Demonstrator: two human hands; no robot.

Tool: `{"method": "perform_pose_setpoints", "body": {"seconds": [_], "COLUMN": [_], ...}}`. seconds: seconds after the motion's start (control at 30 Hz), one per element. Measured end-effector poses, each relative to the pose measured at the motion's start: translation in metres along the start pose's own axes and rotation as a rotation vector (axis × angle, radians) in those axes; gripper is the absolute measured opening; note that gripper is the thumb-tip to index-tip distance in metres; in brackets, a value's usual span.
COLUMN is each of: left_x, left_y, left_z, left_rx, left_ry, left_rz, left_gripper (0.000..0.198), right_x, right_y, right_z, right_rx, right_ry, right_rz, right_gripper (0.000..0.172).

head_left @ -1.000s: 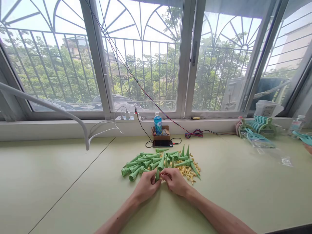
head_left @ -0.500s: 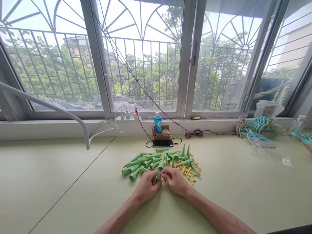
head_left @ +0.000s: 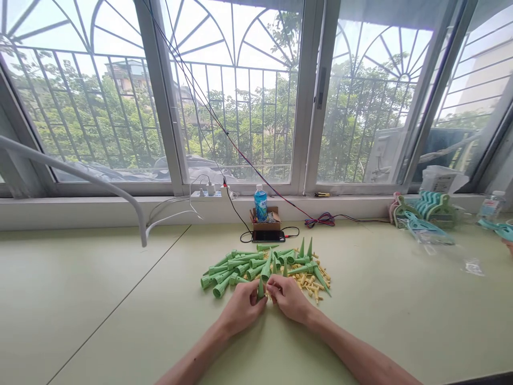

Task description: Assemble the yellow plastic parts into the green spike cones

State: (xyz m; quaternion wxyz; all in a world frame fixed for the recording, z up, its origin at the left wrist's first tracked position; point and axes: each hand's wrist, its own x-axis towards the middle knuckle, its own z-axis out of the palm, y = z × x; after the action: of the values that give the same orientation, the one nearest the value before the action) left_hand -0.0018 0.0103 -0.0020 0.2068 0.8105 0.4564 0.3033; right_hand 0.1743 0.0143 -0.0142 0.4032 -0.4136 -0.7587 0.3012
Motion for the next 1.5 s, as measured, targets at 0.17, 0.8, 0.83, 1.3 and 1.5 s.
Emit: {"method": "perform_pose_setpoints", "body": {"seconds": [0.17,0.8,0.83,1.3,1.5], "left_x": [0.0006,0.0052,0.0054,0.005,0.0025], "left_y": [-0.0004,-0.0002,-0.0003,-0.0038,-0.0008], "left_z": [0.0013,-0.0033,-0.0037,-0.0031,-0.0027], "left_rx": [-0.019,-0.201,-0.218,-0.168,-0.142], "left_ry": [-0.008,0.043,0.04,0.003,0.005], "left_rz": [-0.019,-0.15,-0.156,-0.117,-0.095], "left_gripper": [0.021,0.026,0.028,0.03,0.026], "right_x": [0.0006,-0.0003,-0.0005,0.0004,0.0004], "right_y": [0.0013,-0.004,-0.0043,-0.0018,0.0012], "right_z": [0.0,-0.0025,-0.0028,-0.0004,0.0011], "right_rx": [-0.02,-0.077,-0.078,-0.067,-0.075], "right_ry": [-0.004,-0.012,-0.014,-0.025,-0.024], "right_rz": [0.012,-0.066,-0.071,-0.053,-0.039], "right_gripper": [0.023,0.024,0.022,0.021,0.023]}}
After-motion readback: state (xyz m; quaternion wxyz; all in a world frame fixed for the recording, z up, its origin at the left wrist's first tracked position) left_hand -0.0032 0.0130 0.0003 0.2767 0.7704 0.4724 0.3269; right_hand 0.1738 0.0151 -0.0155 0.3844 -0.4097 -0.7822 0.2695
